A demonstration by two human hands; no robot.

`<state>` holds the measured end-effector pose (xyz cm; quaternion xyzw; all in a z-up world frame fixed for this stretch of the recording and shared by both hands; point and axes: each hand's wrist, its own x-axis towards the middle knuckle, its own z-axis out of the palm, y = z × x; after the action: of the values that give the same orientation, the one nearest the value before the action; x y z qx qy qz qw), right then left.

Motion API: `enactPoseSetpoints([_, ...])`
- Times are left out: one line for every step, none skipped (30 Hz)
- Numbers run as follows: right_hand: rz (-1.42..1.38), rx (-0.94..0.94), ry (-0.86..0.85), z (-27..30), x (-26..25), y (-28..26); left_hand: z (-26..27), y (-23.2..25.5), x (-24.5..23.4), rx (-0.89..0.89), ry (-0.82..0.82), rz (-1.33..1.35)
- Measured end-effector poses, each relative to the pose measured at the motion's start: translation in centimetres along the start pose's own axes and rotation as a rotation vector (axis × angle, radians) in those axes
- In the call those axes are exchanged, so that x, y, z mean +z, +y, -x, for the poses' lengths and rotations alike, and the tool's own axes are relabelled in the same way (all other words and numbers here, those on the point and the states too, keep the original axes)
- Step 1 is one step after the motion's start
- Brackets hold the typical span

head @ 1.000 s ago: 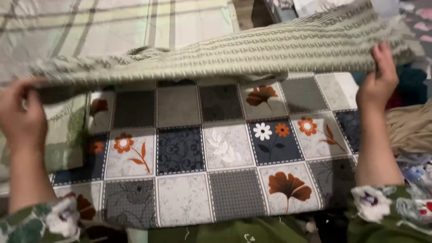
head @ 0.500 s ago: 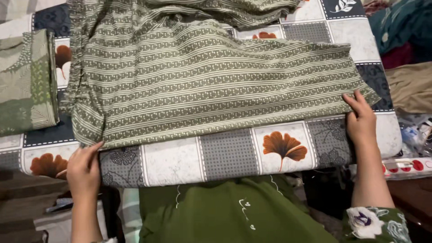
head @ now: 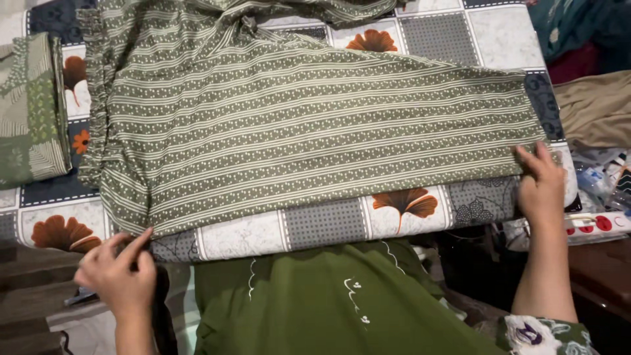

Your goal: The person folds a green patterned top and a pair of matching patterned trousers on an ironing board, smoothing each piece with their hands after every fold.

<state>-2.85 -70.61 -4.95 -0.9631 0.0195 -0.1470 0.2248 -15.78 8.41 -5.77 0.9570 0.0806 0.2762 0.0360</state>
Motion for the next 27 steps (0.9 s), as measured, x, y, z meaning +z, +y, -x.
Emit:
enactPoseSetpoints([-0.002, 0.000, 0.005, -0.3, -1.1, -3.0, -0.7, 0.6, -0.5, 0.003, 0.005, 0.001])
enactPoseSetpoints([0.058, 0.102, 0.057, -0.6, -2.3, -5.9, -1.3, 1.3, -0.9, -0.024, 0.062, -0.031])
enactPoseSetpoints([0.117, 0.205, 0.107, -0.9, -3.4, -8.9, -2.0, 2.0, -1.3, -0.051, 0.120, -0.061])
enactPoseSetpoints([0.116, 0.205, 0.108, -2.2, -1.8, -9.4, -4.4, 4.8, -1.7, -0.050, 0.121, -0.061])
enactPoseSetpoints([0.071, -0.016, 0.184, -3.5, -0.3, -9.9, -6.7, 7.5, -2.1, -0.114, 0.040, 0.124])
enactPoseSetpoints([0.023, -0.237, 0.251, -4.6, 1.3, -10.4, -9.0, 10.3, -2.5, -0.176, -0.045, 0.310])
enactPoseSetpoints([0.024, -0.235, 0.252, -5.0, 3.6, -14.2, -10.1, 12.8, 0.1, -0.174, -0.046, 0.310])
enactPoseSetpoints([-0.126, -0.376, 0.130, -5.5, 5.9, -17.9, -11.2, 15.3, 2.6, -0.022, -0.119, 0.529])
enactPoseSetpoints([-0.274, -0.516, 0.006, -6.1, 8.2, -21.6, -12.3, 18.0, 5.2, 0.134, -0.191, 0.742])
enactPoseSetpoints([-0.270, -0.514, 0.011, -5.4, 8.8, -23.6, -13.2, 21.7, 4.6, 0.139, -0.189, 0.747])
enactPoseSetpoints([-0.234, -0.564, -0.074, -4.8, 9.5, -25.6, -14.1, 25.6, 3.9, 0.176, -0.278, 0.838])
enactPoseSetpoints([-0.196, -0.613, -0.156, -4.4, 10.1, -27.6, -15.2, 29.4, 3.4, 0.218, -0.366, 0.928])
enactPoseSetpoints([-0.191, -0.611, -0.147, -4.7, 10.4, -28.7, -15.5, 30.1, 4.0, 0.227, -0.362, 0.933])
enactPoseSetpoints([-0.135, -0.678, -0.283, -4.7, 10.7, -29.8, -15.5, 30.8, 4.6, 0.253, -0.369, 0.841])
enactPoseSetpoints([-0.078, -0.742, -0.419, -4.7, 11.1, -30.8, -15.5, 31.5, 5.2, 0.278, -0.374, 0.749])
enactPoseSetpoints([-0.076, -0.736, -0.417, -5.7, 10.5, -28.7, -15.6, 30.2, 5.3, 0.283, -0.376, 0.752])
enactPoseSetpoints([-0.006, -0.614, -0.390, -6.6, 9.8, -26.6, -15.7, 29.0, 5.4, 0.260, -0.429, 0.527])
enactPoseSetpoints([0.062, -0.491, -0.365, -7.4, 9.2, -24.4, -15.8, 27.8, 5.6, 0.235, -0.478, 0.299])
enactPoseSetpoints([0.063, -0.484, -0.365, -8.1, 8.6, -20.3, -15.8, 25.7, 6.3, 0.241, -0.481, 0.301])
enactPoseSetpoints([0.174, -0.312, -0.323, -8.7, 7.9, -16.2, -15.7, 23.6, 7.1, 0.129, -0.430, 0.218])
enactPoseSetpoints([0.282, -0.140, -0.278, -9.2, 7.2, -12.1, -15.5, 21.5, 7.8, 0.018, -0.377, 0.135])
enactPoseSetpoints([0.283, -0.136, -0.278, -9.8, 6.1, -9.7, -15.5, 19.2, 9.0, 0.021, -0.378, 0.136])
enactPoseSetpoints([0.312, -0.061, -0.250, -10.3, 4.9, -7.2, -15.5, 16.9, 10.2, 0.012, -0.277, 0.065])
enactPoseSetpoints([0.342, 0.013, -0.220, -10.8, 3.7, -4.8, -15.6, 14.7, 11.4, 0.004, -0.174, -0.004])
enactPoseSetpoints([0.344, 0.016, -0.219, -10.9, 3.8, -3.3, -15.8, 13.6, 11.8, 0.006, -0.174, -0.002])
enactPoseSetpoints([0.328, 0.089, -0.209, -11.3, 3.9, -1.8, -16.1, 12.6, 12.2, -0.054, -0.170, 0.009])
enactPoseSetpoints([0.311, 0.162, -0.199, -11.6, 4.0, -0.4, -16.4, 11.6, 12.6, -0.114, -0.166, 0.020])
